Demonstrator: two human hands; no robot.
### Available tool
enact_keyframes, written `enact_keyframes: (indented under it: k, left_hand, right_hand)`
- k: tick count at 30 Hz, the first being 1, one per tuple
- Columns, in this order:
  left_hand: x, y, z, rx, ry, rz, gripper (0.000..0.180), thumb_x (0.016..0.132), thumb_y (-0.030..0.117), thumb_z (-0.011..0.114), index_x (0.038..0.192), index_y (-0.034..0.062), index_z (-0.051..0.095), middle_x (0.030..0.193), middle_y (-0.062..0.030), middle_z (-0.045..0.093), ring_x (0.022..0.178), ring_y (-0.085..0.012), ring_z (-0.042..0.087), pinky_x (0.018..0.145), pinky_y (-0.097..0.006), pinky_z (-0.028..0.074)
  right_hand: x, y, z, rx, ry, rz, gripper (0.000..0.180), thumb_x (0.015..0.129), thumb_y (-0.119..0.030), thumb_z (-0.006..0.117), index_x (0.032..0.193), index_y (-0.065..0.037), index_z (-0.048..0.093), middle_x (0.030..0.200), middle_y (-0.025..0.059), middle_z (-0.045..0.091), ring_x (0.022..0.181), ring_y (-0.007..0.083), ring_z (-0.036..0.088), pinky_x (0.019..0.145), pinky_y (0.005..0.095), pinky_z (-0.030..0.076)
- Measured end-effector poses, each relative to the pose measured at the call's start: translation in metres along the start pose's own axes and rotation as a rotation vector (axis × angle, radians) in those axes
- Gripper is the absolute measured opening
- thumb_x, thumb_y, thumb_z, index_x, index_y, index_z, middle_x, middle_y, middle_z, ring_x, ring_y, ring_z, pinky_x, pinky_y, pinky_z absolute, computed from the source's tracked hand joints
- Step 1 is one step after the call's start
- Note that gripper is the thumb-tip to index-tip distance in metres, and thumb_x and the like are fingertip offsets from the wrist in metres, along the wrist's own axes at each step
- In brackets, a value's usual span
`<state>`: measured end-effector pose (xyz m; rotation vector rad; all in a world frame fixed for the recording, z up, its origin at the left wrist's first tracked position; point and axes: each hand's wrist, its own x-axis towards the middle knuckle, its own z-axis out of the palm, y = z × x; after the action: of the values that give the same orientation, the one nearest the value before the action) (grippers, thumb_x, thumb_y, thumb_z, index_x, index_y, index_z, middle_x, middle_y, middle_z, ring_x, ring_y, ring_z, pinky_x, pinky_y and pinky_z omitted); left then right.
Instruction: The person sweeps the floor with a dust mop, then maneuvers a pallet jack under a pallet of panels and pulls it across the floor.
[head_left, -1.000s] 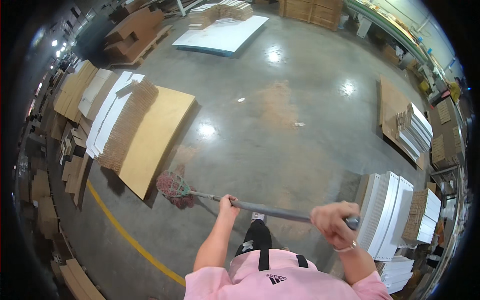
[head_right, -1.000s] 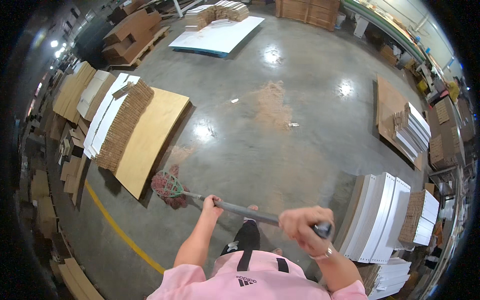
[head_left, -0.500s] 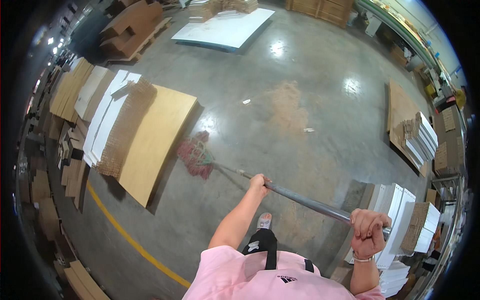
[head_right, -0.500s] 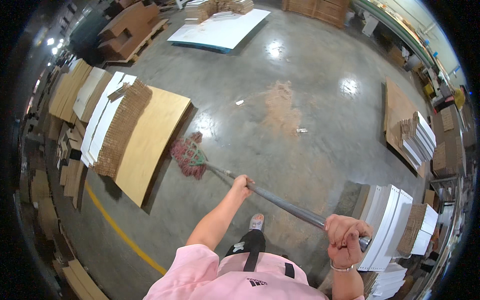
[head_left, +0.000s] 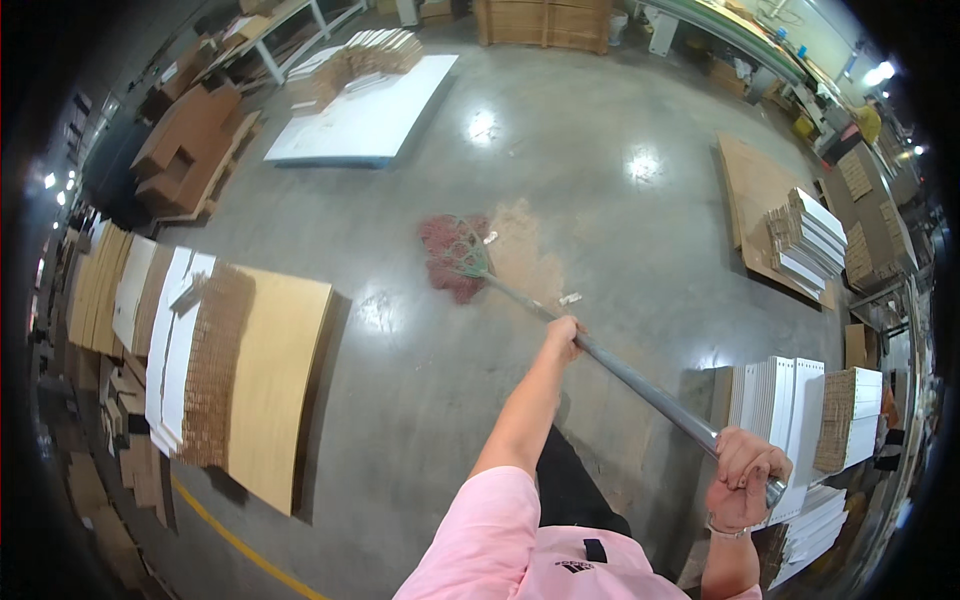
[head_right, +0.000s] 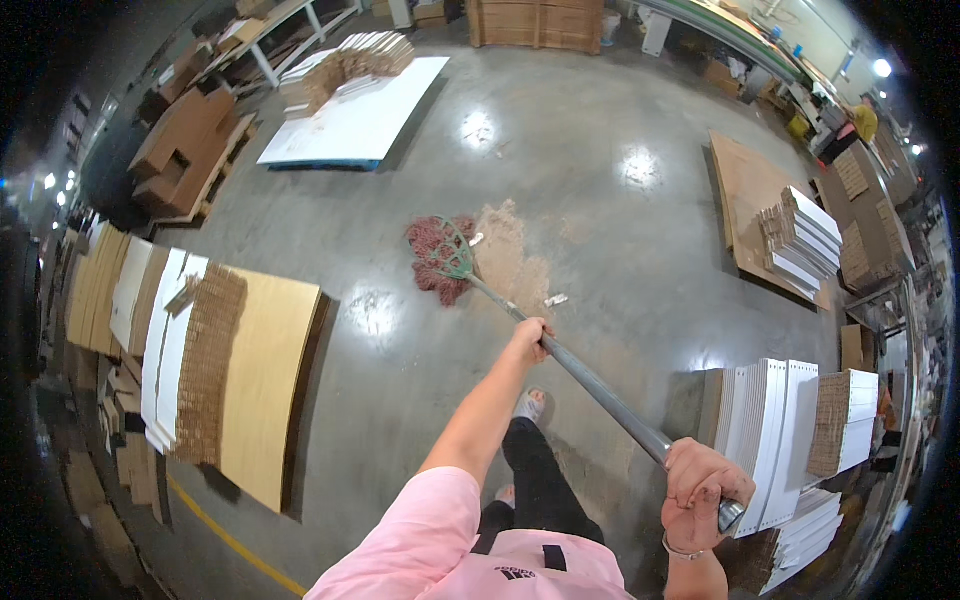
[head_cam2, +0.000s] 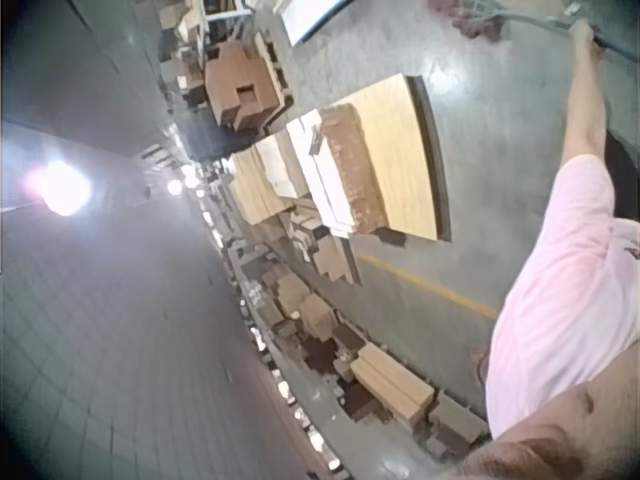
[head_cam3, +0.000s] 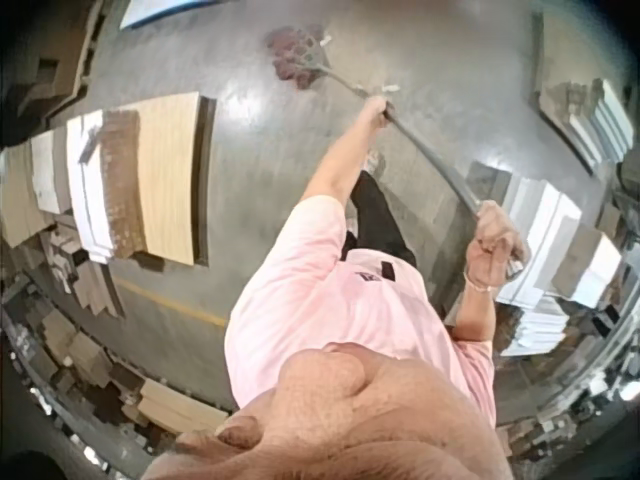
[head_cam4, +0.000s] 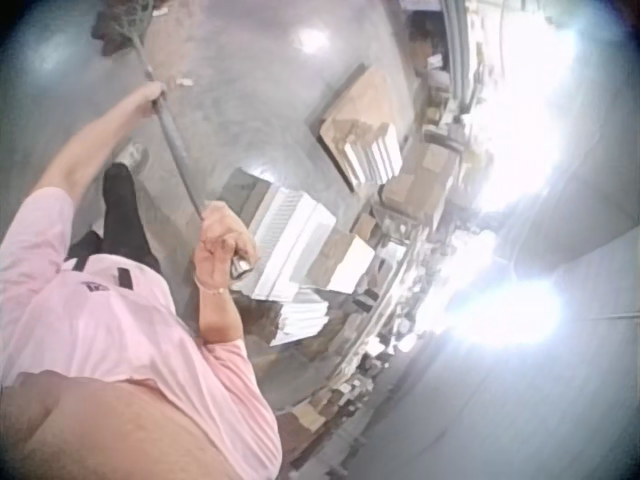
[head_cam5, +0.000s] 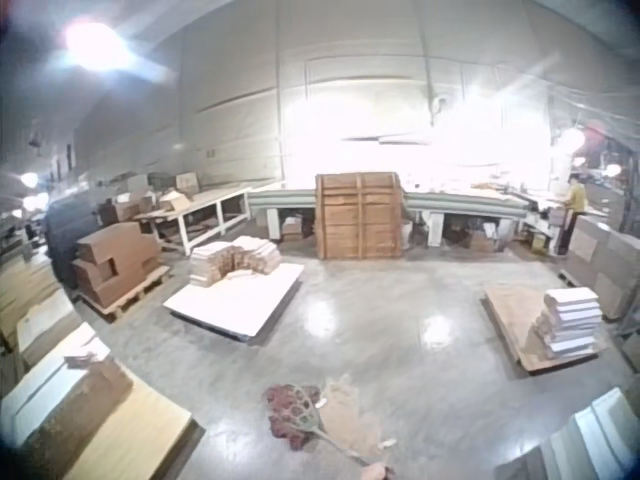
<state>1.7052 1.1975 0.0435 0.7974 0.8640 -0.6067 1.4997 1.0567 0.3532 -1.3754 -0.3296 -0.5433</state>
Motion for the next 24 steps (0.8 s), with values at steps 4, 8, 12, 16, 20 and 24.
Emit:
enact_keyframes:
  k: [4,8,12,16,20,24]
  left_hand:
    - [0.052,0.048,0.065,0.129,0.021,-0.03,0.006,0.074,0.004,0.052,0.078,-0.0008,0.051,0.07,-0.0124,0.051,0.057,-0.0268,0.052,0.048,-0.042,0.044]
    - [0.129,0.116,0.113,0.367,-0.034,-0.01,0.014,0.071,0.011,0.055,0.063,0.0007,0.051,0.057,-0.0111,0.05,0.041,-0.0246,0.047,0.034,-0.039,0.033]
    - [0.179,0.168,0.137,-0.03,-0.09,0.116,0.011,0.073,0.007,0.054,0.068,-0.0029,0.051,0.065,-0.0122,0.051,0.052,-0.0226,0.05,0.044,-0.037,0.04]
    - [0.122,0.205,0.158,-0.058,-0.151,0.042,0.007,0.081,0.005,0.049,0.075,0.0022,0.048,0.068,-0.0105,0.05,0.061,-0.022,0.051,0.057,-0.039,0.046]
    - [0.061,0.215,0.148,-0.109,-0.078,0.004,0.007,0.081,0.005,0.05,0.075,0.0019,0.049,0.069,-0.0109,0.051,0.062,-0.0233,0.053,0.058,-0.04,0.046]
    - [0.027,0.217,0.104,-0.261,0.067,0.054,0.005,0.081,0.003,0.051,0.076,0.0022,0.049,0.069,-0.0109,0.052,0.064,-0.0239,0.054,0.058,-0.041,0.047]
  right_hand:
    - [0.063,0.05,-0.018,-0.05,0.029,-0.019,0.037,0.091,-0.017,0.055,0.058,-0.01,0.039,0.046,0.0014,0.04,0.042,0.0148,0.038,0.053,0.0337,0.034]
    - [0.14,0.108,-0.013,-0.069,0.079,-0.006,0.036,0.091,-0.02,0.056,0.06,-0.012,0.037,0.046,-0.0005,0.039,0.043,0.0132,0.038,0.057,0.033,0.033]
    - [0.211,0.141,-0.011,-0.056,0.055,0.014,0.037,0.09,-0.021,0.058,0.06,-0.012,0.038,0.047,-0.0008,0.04,0.042,0.0127,0.038,0.055,0.0317,0.032]
    - [0.263,0.119,-0.022,0.013,0.06,0.023,0.036,0.086,-0.021,0.065,0.058,-0.011,0.043,0.045,-0.0003,0.043,0.038,0.0132,0.04,0.047,0.0301,0.034]
    - [0.301,0.094,-0.032,0.1,0.095,0.053,0.041,0.082,-0.019,0.067,0.052,-0.014,0.039,0.039,-0.0012,0.042,0.033,0.0122,0.041,0.043,0.0282,0.041]
    - [0.325,0.096,-0.026,0.202,0.088,0.173,0.04,0.08,-0.012,0.062,0.049,-0.014,0.036,0.04,-0.0004,0.042,0.032,0.0136,0.039,0.041,0.0285,0.038]
